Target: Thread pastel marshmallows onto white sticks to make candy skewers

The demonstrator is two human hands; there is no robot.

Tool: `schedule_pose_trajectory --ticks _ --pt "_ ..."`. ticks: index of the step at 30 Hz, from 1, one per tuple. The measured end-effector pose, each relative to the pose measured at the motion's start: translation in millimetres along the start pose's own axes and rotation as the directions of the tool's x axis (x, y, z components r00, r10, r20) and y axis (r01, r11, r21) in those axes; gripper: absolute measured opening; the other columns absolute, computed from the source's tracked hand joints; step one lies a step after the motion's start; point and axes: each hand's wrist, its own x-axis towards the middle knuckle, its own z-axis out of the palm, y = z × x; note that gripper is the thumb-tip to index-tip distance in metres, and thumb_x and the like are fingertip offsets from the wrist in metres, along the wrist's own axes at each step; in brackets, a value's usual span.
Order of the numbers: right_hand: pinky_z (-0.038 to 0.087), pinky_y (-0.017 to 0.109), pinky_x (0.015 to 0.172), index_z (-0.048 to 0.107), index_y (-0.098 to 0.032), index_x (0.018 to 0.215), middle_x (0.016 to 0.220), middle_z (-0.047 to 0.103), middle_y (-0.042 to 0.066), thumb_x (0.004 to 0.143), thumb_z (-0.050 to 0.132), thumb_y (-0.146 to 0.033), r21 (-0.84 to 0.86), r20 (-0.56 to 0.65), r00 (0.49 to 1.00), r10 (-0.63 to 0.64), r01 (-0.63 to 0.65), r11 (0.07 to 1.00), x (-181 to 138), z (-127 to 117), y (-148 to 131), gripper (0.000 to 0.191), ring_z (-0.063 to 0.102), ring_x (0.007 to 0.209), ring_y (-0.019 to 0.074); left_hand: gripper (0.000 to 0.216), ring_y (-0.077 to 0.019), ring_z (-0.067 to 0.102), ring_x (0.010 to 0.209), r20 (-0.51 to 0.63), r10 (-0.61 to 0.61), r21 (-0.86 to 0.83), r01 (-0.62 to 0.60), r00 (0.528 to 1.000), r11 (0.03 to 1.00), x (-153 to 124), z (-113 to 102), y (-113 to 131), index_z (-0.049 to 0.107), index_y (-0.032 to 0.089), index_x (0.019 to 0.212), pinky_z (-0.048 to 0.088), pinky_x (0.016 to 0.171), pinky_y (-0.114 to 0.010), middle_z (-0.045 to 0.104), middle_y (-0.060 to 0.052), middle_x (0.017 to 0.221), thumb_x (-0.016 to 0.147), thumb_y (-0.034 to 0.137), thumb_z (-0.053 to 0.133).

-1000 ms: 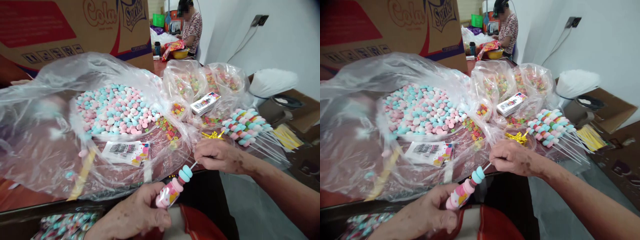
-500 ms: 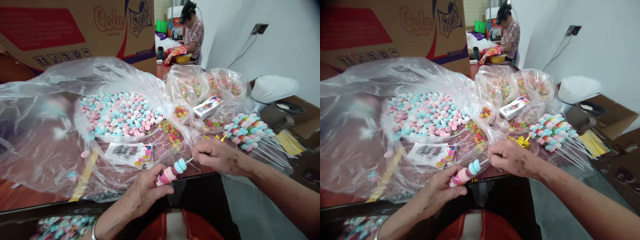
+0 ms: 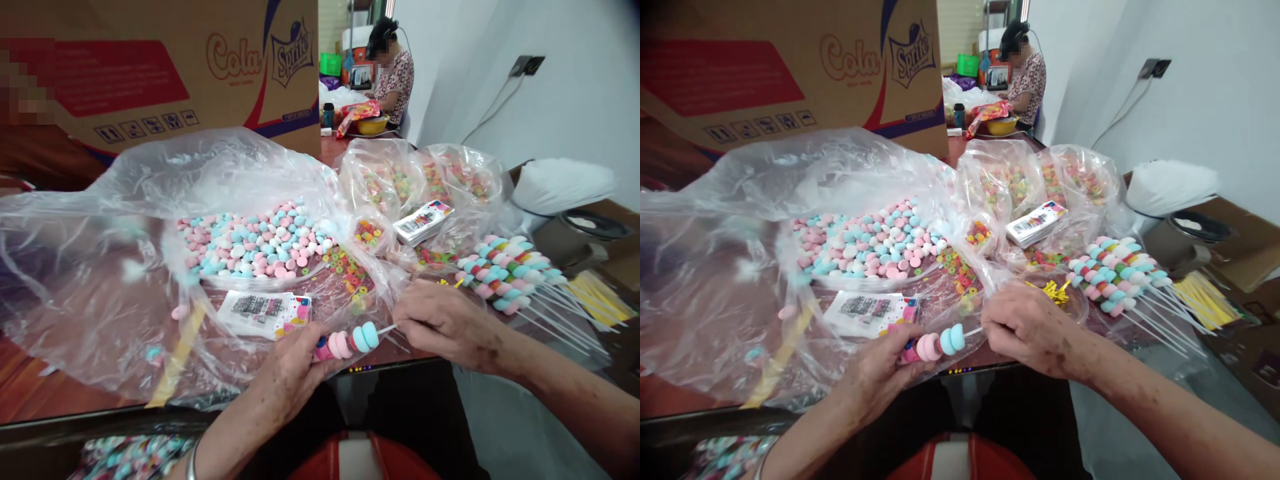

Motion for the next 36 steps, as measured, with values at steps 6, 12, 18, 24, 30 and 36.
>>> schedule_pose_trajectory --ticks 6,12,18,24,30,36 --pt "0.030 0.027 0.067 0.058 -0.016 0.076 0.067 0.053 0.000 0.092 0.046 -0.013 0.003 -0.041 0.987 -0.158 0.158 0.987 7 -5 6 0.021 0.044 0.066 0.0125 0.031 -0.0149 0.052 0.071 0.324 -0.003 -0.206 0.073 0.946 0.976 12 -15 13 0.062 0.019 0.092 0.036 0.063 -0.023 0.059 0.002 0.079 0.080 0.047 0.071" --pt "0.028 0.030 0.066 0.059 -0.017 0.077 0.066 0.050 0.000 0.092 0.047 -0.015 -0.134 -0.109 0.966 -0.233 0.218 0.967 7 -9 9 0.019 0.040 0.066 0.0143 0.044 -0.0141 0.045 0.071 0.494 -0.003 -0.425 0.244 0.869 0.872 21 -23 20 0.064 0.017 0.090 0.034 0.060 -0.022 0.053 0.004 0.077 0.065 0.047 0.083" --pt "0.030 0.027 0.064 0.054 -0.017 0.068 0.065 0.053 -0.001 0.086 0.046 -0.009 -0.015 -0.056 0.995 -0.080 0.079 0.997 5 -1 -4 0.021 0.043 0.064 0.0120 0.037 -0.0145 0.049 0.072 0.290 -0.069 -0.310 0.162 0.954 0.937 22 -12 13 0.060 0.019 0.094 0.035 0.062 -0.022 0.057 0.004 0.079 0.075 0.047 0.075" --pt "0.031 0.024 0.059 0.051 -0.017 0.062 0.061 0.053 -0.003 0.081 0.046 -0.011 0.150 0.079 0.985 0.153 -0.164 0.975 1 -2 -5 0.020 0.045 0.060 0.0100 0.030 -0.0188 0.056 0.079 0.223 0.047 -0.147 -0.014 0.974 0.989 17 -9 10 0.059 0.024 0.108 0.039 0.068 -0.026 0.063 -0.001 0.090 0.084 0.040 0.068" --pt "0.032 0.022 0.056 0.052 -0.018 0.065 0.062 0.052 -0.005 0.084 0.046 -0.015 0.253 0.080 0.957 0.279 -0.291 0.923 7 12 -5 0.020 0.046 0.059 0.0093 0.053 -0.0220 0.060 0.083 0.264 0.002 -0.116 0.029 0.965 0.993 24 -5 21 0.044 0.028 0.136 0.043 0.071 -0.029 0.065 -0.004 0.099 0.087 0.037 0.064" --pt "0.035 0.024 0.066 0.057 -0.019 0.071 0.067 0.057 -0.002 0.086 0.047 -0.014 0.147 -0.176 0.967 0.182 -0.157 0.977 4 8 0 0.018 0.049 0.064 0.0114 0.069 -0.0259 0.058 0.099 0.178 -0.006 -0.258 0.053 0.984 0.965 34 -18 34 0.046 0.025 0.133 0.045 0.083 -0.033 0.063 -0.006 0.116 0.074 0.043 0.076"
